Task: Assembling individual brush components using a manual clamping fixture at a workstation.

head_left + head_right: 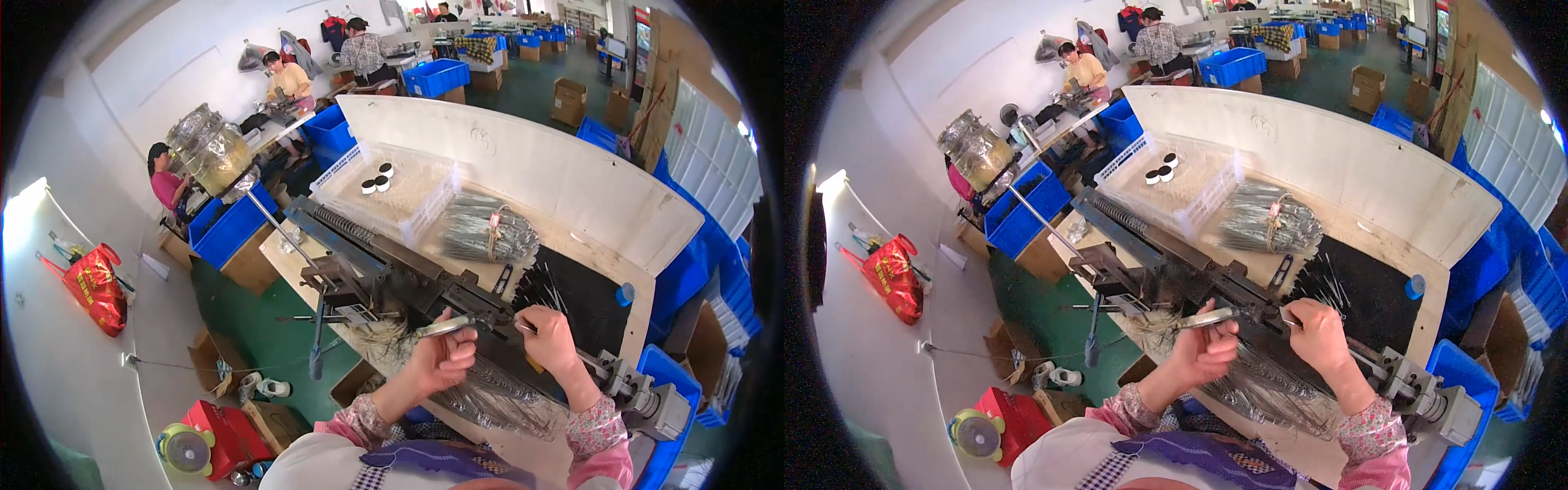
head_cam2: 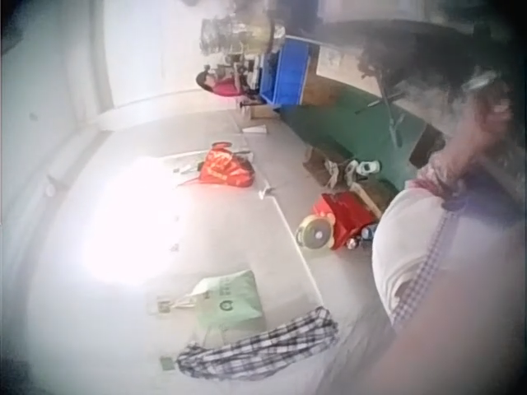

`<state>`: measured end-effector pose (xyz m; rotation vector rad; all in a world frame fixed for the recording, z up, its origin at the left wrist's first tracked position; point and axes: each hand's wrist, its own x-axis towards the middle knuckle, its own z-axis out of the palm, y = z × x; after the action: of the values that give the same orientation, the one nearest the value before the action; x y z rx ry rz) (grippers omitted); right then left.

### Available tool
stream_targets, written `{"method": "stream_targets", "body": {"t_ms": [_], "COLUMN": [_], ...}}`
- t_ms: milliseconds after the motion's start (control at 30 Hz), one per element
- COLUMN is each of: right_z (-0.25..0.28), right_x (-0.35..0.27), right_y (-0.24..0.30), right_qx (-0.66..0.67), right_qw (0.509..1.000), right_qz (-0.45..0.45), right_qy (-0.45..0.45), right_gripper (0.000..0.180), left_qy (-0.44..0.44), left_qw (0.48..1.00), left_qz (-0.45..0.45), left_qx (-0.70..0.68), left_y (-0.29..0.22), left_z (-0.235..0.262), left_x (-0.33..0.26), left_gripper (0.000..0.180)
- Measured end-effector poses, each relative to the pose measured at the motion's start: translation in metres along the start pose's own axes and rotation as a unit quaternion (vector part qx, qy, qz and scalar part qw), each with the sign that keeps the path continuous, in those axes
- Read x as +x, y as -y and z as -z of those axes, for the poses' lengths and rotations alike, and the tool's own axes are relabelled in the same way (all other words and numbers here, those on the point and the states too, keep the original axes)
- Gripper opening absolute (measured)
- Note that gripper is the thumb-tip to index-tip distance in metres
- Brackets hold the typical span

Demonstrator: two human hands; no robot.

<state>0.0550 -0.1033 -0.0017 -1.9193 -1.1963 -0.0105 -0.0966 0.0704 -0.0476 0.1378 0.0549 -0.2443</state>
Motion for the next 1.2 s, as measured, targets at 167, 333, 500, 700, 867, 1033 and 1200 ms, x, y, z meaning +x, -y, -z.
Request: {"method": "stream_targets", "body": {"t_ms": [167,333,500,700,867,1033,1200], "right_z": [0.0,0.0,0.004,-0.019,-0.041,-0.04,-0.035], "right_x": [-0.006,-0.008,-0.063,-0.105,-0.095,-0.099,-0.104], "right_y": [-0.001,0.004,0.047,0.007,-0.048,-0.052,-0.047], "right_qx": [0.003,-0.057,-0.148,-0.219,-0.257,-0.251,-0.26], "right_qw": [1.0,0.998,0.983,0.971,0.96,0.958,0.95], "right_qz": [-0.011,0.03,0.08,-0.052,-0.106,-0.12,-0.168], "right_qy": [-0.008,-0.005,-0.073,-0.078,-0.045,-0.064,-0.047], "right_gripper": [0.015,0.017,0.02,0.032,0.02,0.014,0.018], "left_qy": [-0.159,-0.195,-0.126,-0.593,-0.504,-0.463,-0.466], "left_qw": [0.87,0.552,0.315,-0.013,0.484,0.015,0.619], "left_qz": [0.012,-0.158,-0.329,-0.469,-0.488,-0.416,-0.356], "left_qx": [0.466,0.795,0.881,0.655,0.523,0.783,0.523], "left_y": [0.049,0.05,0.032,-0.046,-0.04,0.011,-0.03], "left_z": [-0.053,0.018,0.029,0.039,0.058,0.039,0.062], "left_x": [0.016,0.017,-0.056,-0.199,-0.175,-0.118,-0.09], "left_gripper": [0.042,0.042,0.05,0.054,0.056,0.049,0.033]}}
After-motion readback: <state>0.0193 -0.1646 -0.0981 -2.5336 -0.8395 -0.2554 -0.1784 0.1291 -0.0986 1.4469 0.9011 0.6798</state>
